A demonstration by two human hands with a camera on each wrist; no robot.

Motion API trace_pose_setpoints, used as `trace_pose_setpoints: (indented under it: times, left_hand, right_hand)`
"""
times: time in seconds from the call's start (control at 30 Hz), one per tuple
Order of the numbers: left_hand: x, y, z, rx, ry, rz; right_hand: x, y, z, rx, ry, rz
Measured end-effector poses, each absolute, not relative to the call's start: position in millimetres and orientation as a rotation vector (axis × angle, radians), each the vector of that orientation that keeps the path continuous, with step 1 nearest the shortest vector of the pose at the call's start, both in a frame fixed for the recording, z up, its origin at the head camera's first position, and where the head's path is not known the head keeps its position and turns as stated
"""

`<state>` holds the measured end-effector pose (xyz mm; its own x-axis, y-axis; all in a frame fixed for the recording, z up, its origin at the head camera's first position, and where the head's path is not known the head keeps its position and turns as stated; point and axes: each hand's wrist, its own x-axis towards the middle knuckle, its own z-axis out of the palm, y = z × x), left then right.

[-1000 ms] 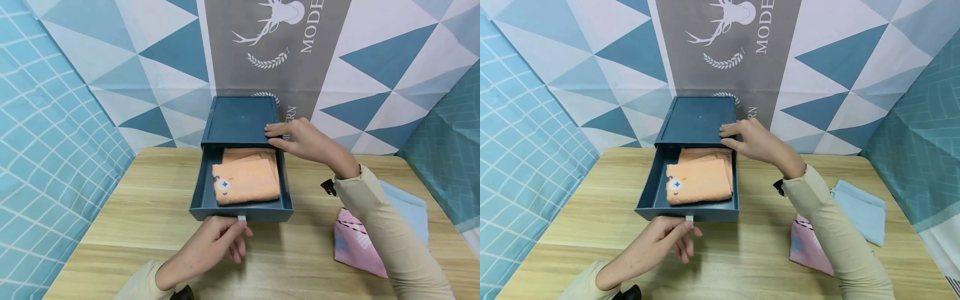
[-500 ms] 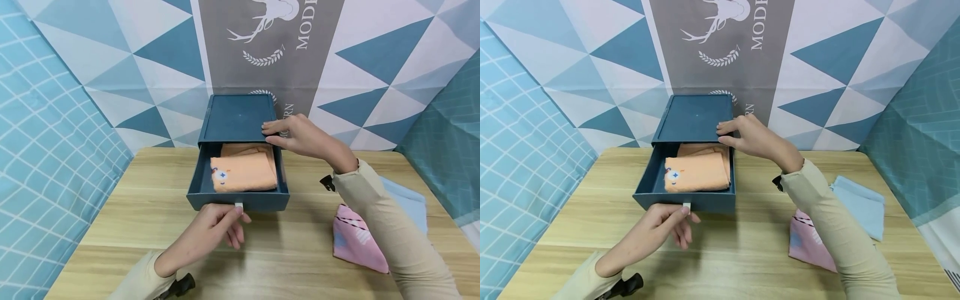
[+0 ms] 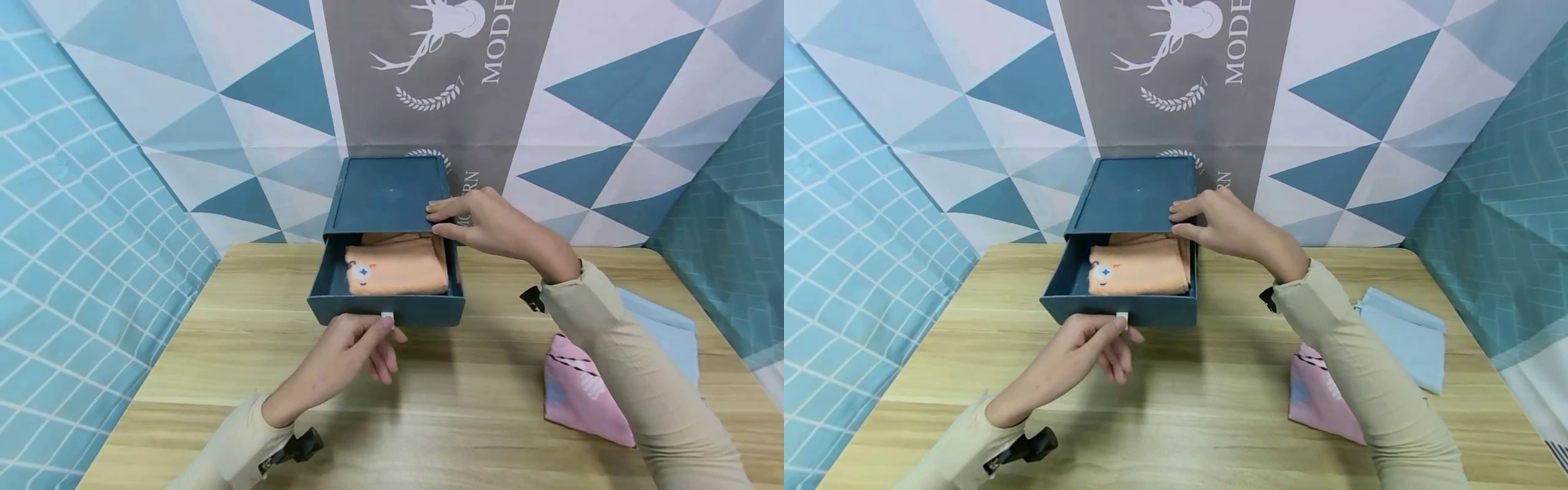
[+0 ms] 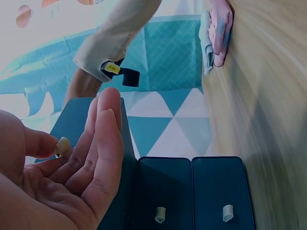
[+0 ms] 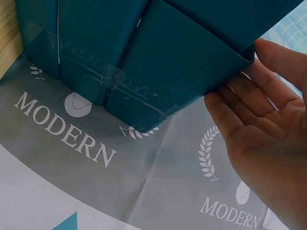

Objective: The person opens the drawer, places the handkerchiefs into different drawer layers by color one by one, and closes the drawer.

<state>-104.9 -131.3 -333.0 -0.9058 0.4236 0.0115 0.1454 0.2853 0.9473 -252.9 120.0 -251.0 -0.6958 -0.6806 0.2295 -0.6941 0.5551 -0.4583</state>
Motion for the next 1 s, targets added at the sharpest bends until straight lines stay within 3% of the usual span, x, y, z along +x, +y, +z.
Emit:
trace_pose_setpoints:
  times: [1.0]
  left_hand:
    - [-168.8,-123.7,-339.9,0.465,2.430,1.736]
  right_hand:
    - [-253.6,120.0,-252.4,1.208,-2.730,0.828]
